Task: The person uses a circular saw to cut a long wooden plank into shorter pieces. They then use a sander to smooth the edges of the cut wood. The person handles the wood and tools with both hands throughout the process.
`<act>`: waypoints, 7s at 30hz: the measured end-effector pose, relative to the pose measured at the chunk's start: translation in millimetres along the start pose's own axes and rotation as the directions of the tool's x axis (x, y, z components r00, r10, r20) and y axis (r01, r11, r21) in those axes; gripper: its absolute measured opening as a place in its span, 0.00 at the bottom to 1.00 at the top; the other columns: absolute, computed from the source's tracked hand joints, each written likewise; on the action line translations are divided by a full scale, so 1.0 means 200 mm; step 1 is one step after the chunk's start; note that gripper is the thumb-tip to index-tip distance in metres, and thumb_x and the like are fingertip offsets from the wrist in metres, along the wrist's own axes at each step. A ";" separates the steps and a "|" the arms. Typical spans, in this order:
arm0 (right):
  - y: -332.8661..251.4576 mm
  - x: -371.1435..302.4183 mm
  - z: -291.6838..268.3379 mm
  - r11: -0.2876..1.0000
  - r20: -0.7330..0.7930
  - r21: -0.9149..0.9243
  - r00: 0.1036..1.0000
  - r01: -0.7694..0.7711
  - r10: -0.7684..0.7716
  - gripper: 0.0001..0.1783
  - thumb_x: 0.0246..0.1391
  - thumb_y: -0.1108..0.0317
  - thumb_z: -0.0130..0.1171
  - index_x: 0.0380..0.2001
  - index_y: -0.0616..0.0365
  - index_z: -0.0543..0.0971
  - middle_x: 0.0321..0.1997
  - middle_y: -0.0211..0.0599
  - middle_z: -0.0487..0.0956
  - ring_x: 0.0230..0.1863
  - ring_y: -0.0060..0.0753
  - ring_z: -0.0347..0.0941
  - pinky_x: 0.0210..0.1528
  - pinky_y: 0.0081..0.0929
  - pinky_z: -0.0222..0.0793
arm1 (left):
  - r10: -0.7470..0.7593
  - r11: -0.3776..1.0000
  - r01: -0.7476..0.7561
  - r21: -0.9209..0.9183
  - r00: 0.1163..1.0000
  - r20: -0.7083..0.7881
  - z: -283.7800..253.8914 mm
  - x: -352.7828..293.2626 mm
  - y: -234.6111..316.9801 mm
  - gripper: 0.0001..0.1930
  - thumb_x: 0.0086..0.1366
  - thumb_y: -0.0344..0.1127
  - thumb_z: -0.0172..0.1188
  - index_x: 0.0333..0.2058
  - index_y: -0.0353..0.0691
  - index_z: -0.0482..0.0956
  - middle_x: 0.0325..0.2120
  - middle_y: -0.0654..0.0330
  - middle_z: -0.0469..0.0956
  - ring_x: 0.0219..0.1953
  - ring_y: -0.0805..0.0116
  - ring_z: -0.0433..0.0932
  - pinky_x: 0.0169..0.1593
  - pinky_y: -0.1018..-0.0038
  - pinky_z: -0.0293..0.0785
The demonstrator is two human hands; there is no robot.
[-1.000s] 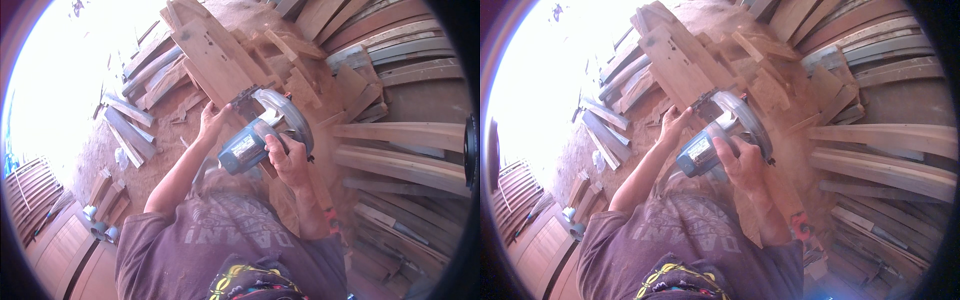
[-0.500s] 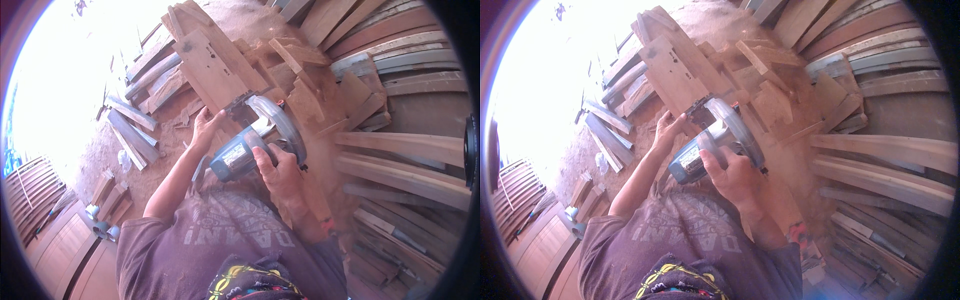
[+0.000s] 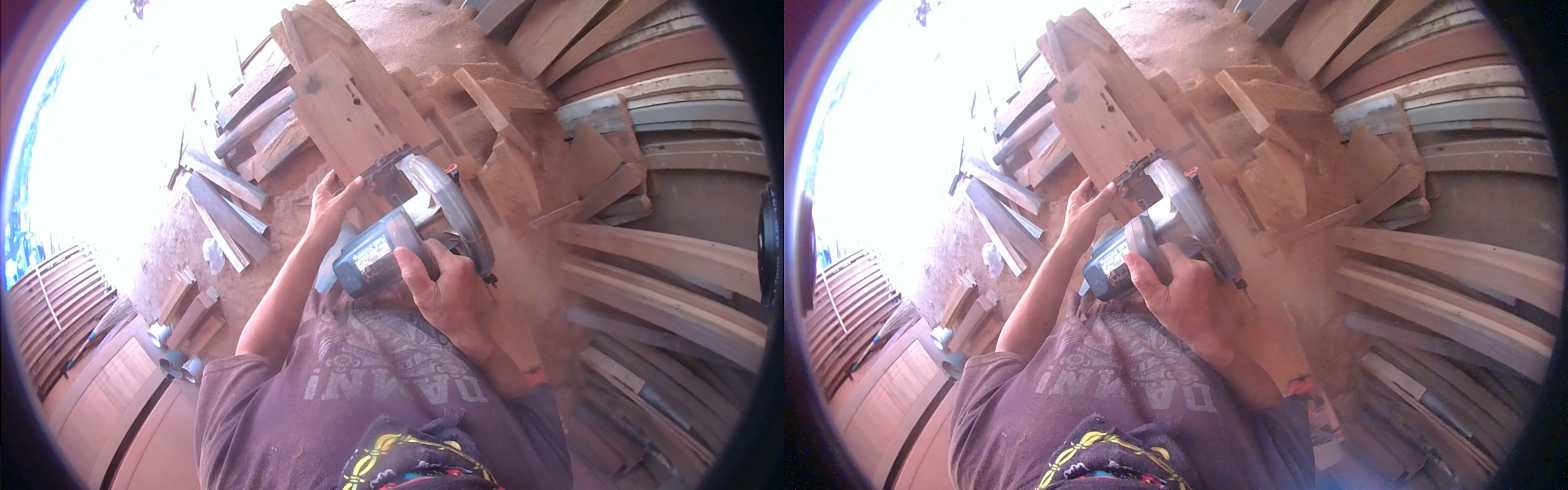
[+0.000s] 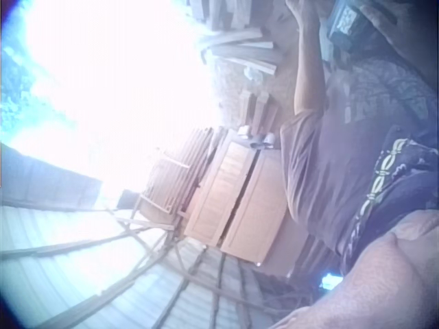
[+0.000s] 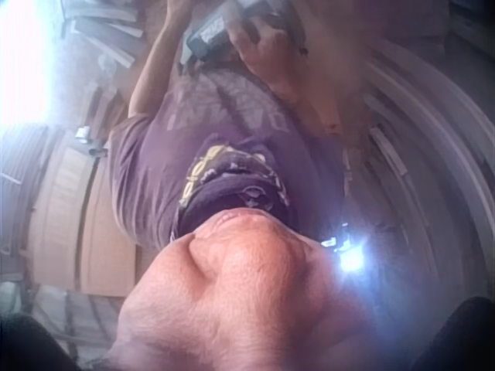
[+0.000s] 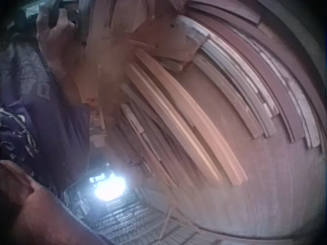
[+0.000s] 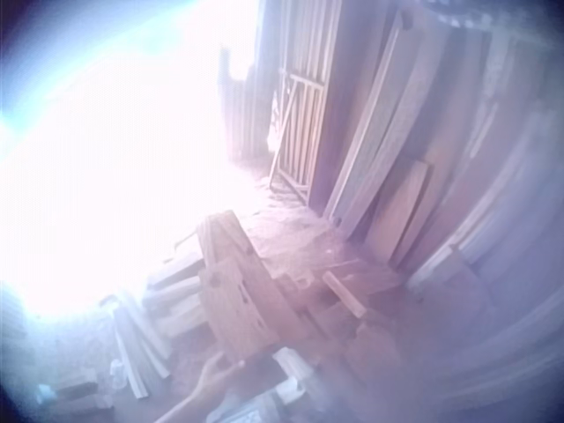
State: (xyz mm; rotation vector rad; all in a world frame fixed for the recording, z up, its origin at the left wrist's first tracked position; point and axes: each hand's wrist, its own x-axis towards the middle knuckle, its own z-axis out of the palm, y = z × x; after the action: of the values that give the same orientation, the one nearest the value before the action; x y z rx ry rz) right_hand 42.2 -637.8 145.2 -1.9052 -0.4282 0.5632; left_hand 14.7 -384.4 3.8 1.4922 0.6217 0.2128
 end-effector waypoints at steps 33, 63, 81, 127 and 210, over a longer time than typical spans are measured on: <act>-0.01 0.02 0.03 1.000 0.000 -0.004 1.000 0.005 -0.005 0.27 0.68 0.45 0.63 0.34 0.62 0.82 0.28 0.57 0.85 0.35 0.60 0.86 0.35 0.50 0.79 | 0.014 0.989 -0.018 -0.148 1.000 -0.028 0.00 0.01 0.11 0.36 0.68 0.40 0.73 0.69 0.30 0.70 0.55 0.50 0.82 0.57 0.64 0.82 0.60 0.67 0.79; -0.05 0.04 0.06 0.989 -0.085 0.067 0.988 0.135 -0.129 0.26 0.71 0.51 0.62 0.32 0.69 0.81 0.21 0.44 0.79 0.27 0.25 0.76 0.31 0.35 0.72 | 0.080 0.992 -0.079 -0.102 0.997 0.008 -0.04 0.07 0.12 0.30 0.70 0.41 0.70 0.65 0.31 0.74 0.53 0.52 0.84 0.55 0.65 0.81 0.59 0.66 0.77; -0.07 0.03 0.07 0.985 -0.111 0.049 0.981 0.163 -0.157 0.26 0.70 0.51 0.63 0.34 0.69 0.83 0.26 0.52 0.83 0.29 0.34 0.82 0.34 0.38 0.74 | 0.077 0.991 -0.073 -0.114 0.996 0.033 -0.05 0.08 0.18 0.26 0.72 0.38 0.68 0.64 0.34 0.75 0.49 0.54 0.86 0.50 0.66 0.85 0.55 0.67 0.81; -0.22 0.07 0.08 0.989 -0.134 -0.020 0.980 0.148 -0.149 0.34 0.66 0.37 0.62 0.35 0.64 0.87 0.23 0.49 0.84 0.28 0.44 0.85 0.34 0.41 0.77 | -0.017 0.992 0.012 0.129 0.999 0.042 -0.12 0.01 0.40 0.21 0.77 0.46 0.63 0.56 0.34 0.83 0.44 0.56 0.86 0.42 0.69 0.85 0.45 0.71 0.83; -0.57 -0.20 0.10 0.900 -0.236 0.144 0.897 0.412 -0.373 0.24 0.49 0.67 0.74 0.50 0.60 0.81 0.36 0.57 0.86 0.41 0.58 0.86 0.45 0.46 0.82 | 0.286 0.951 -0.267 0.155 0.951 -0.117 -0.53 -0.05 1.10 0.23 0.79 0.47 0.59 0.61 0.35 0.76 0.49 0.55 0.81 0.50 0.63 0.83 0.48 0.66 0.85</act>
State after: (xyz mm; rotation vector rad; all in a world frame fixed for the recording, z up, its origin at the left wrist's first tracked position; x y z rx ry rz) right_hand -5.7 -599.9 250.7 -1.6112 -0.5878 0.1310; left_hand 5.0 -276.8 223.6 1.7080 0.5430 0.5029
